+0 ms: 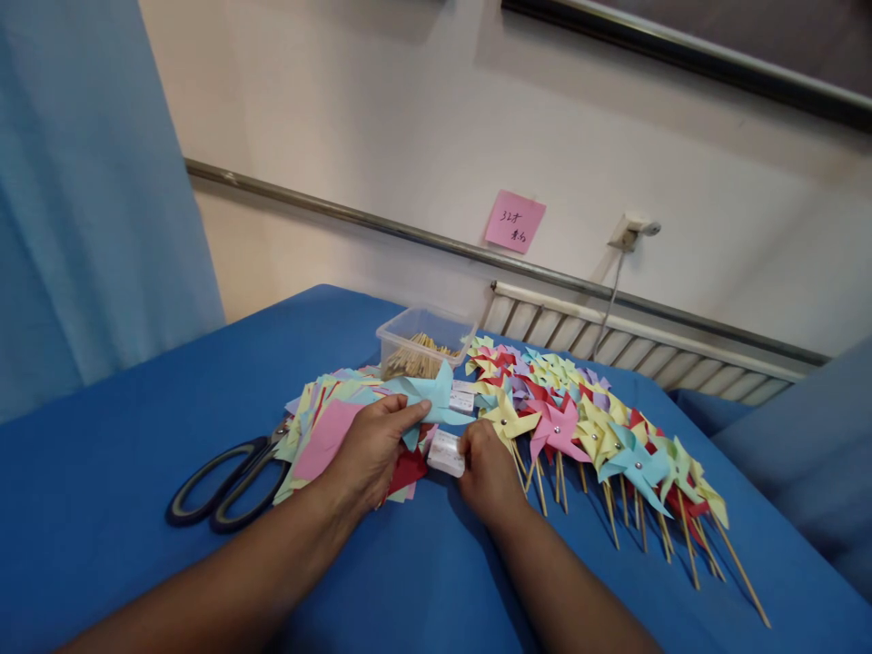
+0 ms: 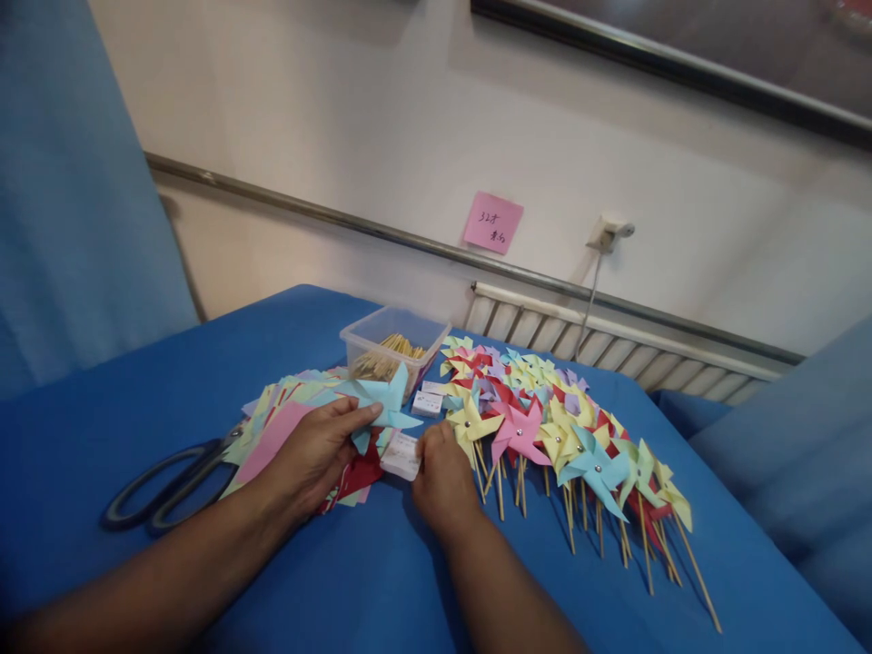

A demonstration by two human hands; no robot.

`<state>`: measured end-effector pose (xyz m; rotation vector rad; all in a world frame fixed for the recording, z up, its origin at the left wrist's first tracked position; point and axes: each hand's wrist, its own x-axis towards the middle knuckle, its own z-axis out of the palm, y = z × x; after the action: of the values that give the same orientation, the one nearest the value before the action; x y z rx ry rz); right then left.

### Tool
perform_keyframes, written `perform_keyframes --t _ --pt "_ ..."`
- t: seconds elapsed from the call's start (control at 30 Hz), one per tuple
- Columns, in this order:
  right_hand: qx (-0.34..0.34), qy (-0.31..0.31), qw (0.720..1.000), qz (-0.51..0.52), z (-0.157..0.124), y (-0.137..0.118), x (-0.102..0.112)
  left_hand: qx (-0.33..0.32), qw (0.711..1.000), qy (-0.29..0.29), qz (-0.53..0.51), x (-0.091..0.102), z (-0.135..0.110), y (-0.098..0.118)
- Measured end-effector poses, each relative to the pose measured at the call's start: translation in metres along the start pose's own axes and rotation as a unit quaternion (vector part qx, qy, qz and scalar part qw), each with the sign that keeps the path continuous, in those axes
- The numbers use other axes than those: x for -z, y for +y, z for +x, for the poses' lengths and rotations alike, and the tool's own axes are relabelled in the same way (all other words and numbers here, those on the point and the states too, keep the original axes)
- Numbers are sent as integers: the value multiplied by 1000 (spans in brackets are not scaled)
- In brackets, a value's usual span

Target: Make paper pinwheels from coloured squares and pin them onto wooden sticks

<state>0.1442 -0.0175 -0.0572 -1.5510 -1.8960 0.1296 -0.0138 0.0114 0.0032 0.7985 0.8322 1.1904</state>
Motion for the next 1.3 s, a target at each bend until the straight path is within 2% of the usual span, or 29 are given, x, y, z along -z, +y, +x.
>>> perform_keyframes --t 0.3,0.43,0.67,0.8,1.07,1.3 --pt "18 49 998 40 2 10 -4 8 1000 7 0 -2 -2 2" --pt "2 32 998 48 2 13 -7 6 1000 5 -2 -1 -1 1" --pt "-15 79 995 57 3 10 -5 5 1000 5 6 -2 1 1" --pt "-4 56 997 49 2 10 -7 7 1000 9 -1 -2 1 1" --pt "-169 33 973 153 8 15 -13 9 1000 14 6 -4 -2 2" --pt "-180 53 969 161 14 15 -16 5 1000 -3 13 -4 -1 3"
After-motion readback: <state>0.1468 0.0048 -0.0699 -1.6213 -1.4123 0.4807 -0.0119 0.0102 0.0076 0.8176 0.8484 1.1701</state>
